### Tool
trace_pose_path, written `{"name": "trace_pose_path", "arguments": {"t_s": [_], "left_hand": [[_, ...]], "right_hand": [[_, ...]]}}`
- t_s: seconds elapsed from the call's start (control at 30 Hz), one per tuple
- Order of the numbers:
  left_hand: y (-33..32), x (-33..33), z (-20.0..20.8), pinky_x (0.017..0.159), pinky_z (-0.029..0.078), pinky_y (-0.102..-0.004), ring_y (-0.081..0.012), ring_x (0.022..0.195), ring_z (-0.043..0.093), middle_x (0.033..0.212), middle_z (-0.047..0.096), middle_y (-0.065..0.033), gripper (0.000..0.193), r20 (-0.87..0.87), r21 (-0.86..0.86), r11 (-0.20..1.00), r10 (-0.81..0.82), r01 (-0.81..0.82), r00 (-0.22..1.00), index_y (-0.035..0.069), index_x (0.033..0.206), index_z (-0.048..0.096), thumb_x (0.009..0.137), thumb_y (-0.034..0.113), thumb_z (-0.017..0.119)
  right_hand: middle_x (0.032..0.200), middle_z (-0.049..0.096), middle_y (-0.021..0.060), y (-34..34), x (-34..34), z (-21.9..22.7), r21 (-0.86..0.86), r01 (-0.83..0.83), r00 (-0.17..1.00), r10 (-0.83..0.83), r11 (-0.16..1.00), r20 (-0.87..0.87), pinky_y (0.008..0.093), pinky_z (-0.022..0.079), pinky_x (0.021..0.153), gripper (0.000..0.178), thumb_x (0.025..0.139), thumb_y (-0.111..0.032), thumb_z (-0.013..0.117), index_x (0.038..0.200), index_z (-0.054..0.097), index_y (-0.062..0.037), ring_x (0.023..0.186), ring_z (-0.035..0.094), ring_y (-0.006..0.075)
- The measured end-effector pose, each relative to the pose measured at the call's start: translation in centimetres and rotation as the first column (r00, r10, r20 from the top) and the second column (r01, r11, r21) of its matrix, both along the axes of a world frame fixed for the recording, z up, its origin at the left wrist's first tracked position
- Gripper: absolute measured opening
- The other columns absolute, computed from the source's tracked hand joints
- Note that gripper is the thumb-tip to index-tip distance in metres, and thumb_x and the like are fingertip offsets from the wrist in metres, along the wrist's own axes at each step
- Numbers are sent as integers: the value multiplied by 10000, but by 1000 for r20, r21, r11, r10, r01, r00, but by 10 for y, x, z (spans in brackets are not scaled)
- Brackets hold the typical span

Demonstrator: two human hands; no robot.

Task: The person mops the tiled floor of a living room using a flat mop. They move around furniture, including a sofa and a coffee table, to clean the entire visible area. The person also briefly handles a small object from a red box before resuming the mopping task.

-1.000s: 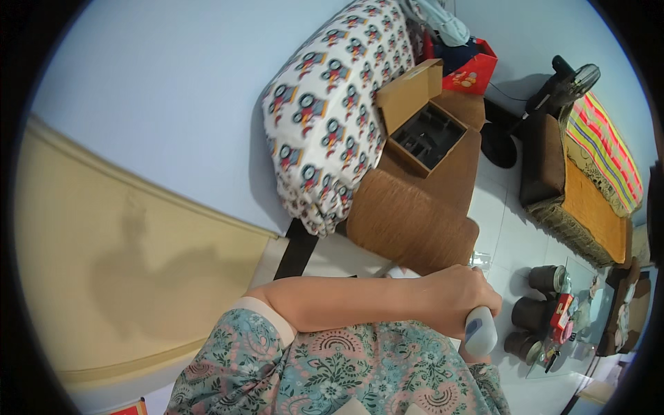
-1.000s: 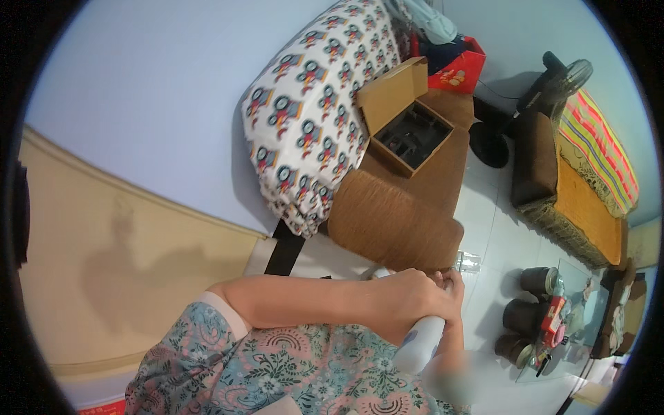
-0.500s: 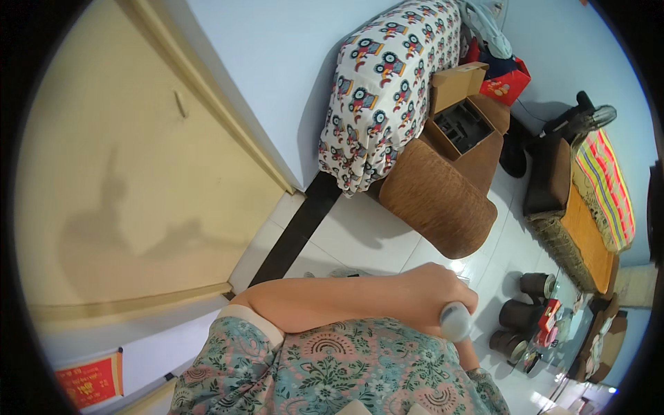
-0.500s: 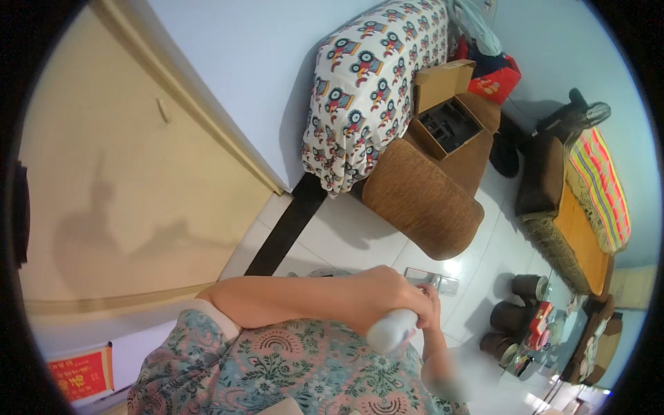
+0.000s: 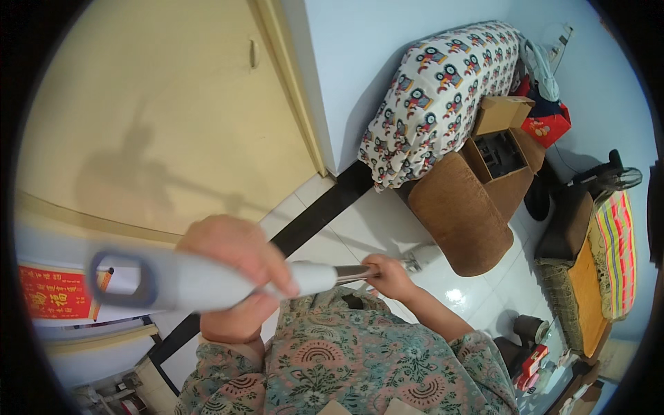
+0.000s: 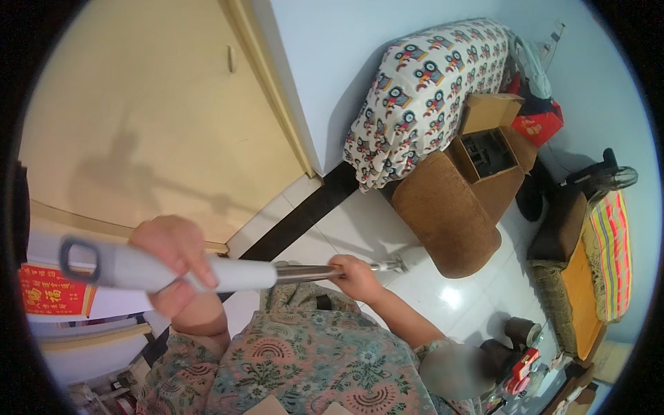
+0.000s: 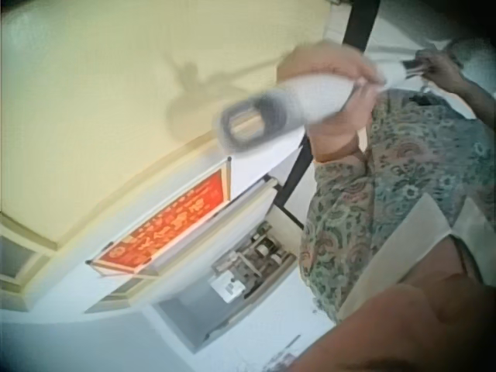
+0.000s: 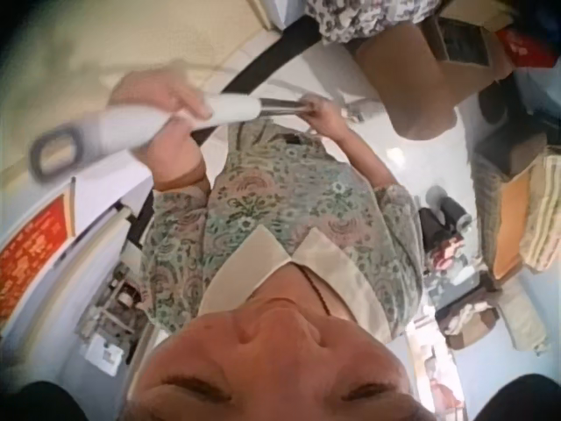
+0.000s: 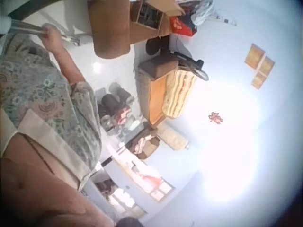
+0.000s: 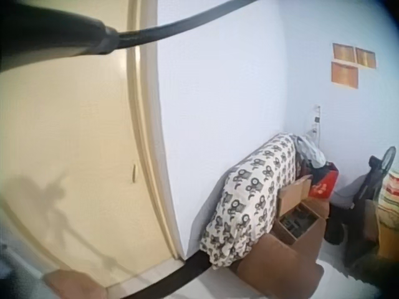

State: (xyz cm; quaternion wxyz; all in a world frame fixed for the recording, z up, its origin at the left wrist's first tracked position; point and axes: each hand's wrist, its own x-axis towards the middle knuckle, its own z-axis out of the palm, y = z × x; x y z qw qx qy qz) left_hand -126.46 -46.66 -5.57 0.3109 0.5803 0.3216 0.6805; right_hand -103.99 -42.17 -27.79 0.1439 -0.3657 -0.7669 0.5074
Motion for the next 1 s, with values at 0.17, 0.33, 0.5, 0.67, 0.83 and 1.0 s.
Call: {"name": "trace_pose_path", "arguments": {"t_s": [0.17, 0.33, 0.5, 0.67, 0.83, 1.0], "left_hand": [[-53, -93, 33, 331, 265, -208, -109, 385, 490, 652, 632, -28, 264, -440, 80, 983, -116, 168, 890, 92, 761, 510, 569, 40, 685], [-110, -192, 14, 331, 274, -216, -93, 359, 424, 719, 671, -54, 256, -518, 82, 996, 3, 45, 855, 89, 767, 522, 577, 49, 689], [-126, -262, -49, 390, 394, -228, -144, 462, 542, 740, 659, -97, 227, -404, 62, 993, 115, -98, 907, 63, 783, 532, 608, 6, 666], [-126, -314, -120, 594, 528, -295, -247, 723, 651, 879, 648, -145, 244, -258, 0, 1000, 23, -24, 966, 23, 848, 563, 639, -85, 628], [-118, -328, -196, 667, 527, -300, -234, 797, 647, 930, 648, -135, 249, -248, -325, 945, -129, 43, 960, 44, 908, 587, 686, -37, 665], [-119, -344, -227, 701, 491, -261, -209, 833, 625, 978, 625, -93, 298, -169, -350, 924, -226, 156, 959, 81, 996, 575, 724, -34, 613]], "right_hand": [[827, 561, 121, -8, -108, -7, 162, -213, 961, 236, 964, -141, 402, 442, 704, 203, 700, -76, 645, 881, 555, -70, 836, 545, 325], [802, 552, 113, -10, -236, -29, 278, -343, 906, 394, 897, -154, 403, 439, 702, 186, 676, -45, 632, 842, 550, -68, 825, 539, 325], [814, 578, 117, 13, -317, -73, 308, -352, 928, 372, 884, -6, 395, 448, 726, 161, 663, -28, 629, 809, 577, -70, 844, 546, 322], [785, 558, 65, 40, -348, -111, 415, -284, 959, 243, 865, 149, 375, 451, 698, 155, 671, -19, 615, 796, 581, -104, 824, 551, 284], [976, 576, 50, 60, -342, -160, 470, -137, 930, -51, 872, 365, 373, 448, 809, 248, 703, -21, 616, 922, 611, -138, 976, 527, 267], [1084, 521, 180, 22, -360, -205, -207, 626, 775, -568, 752, 277, 434, 461, 806, 374, 844, -85, 548, 1197, 427, -65, 996, 540, 330]]}}
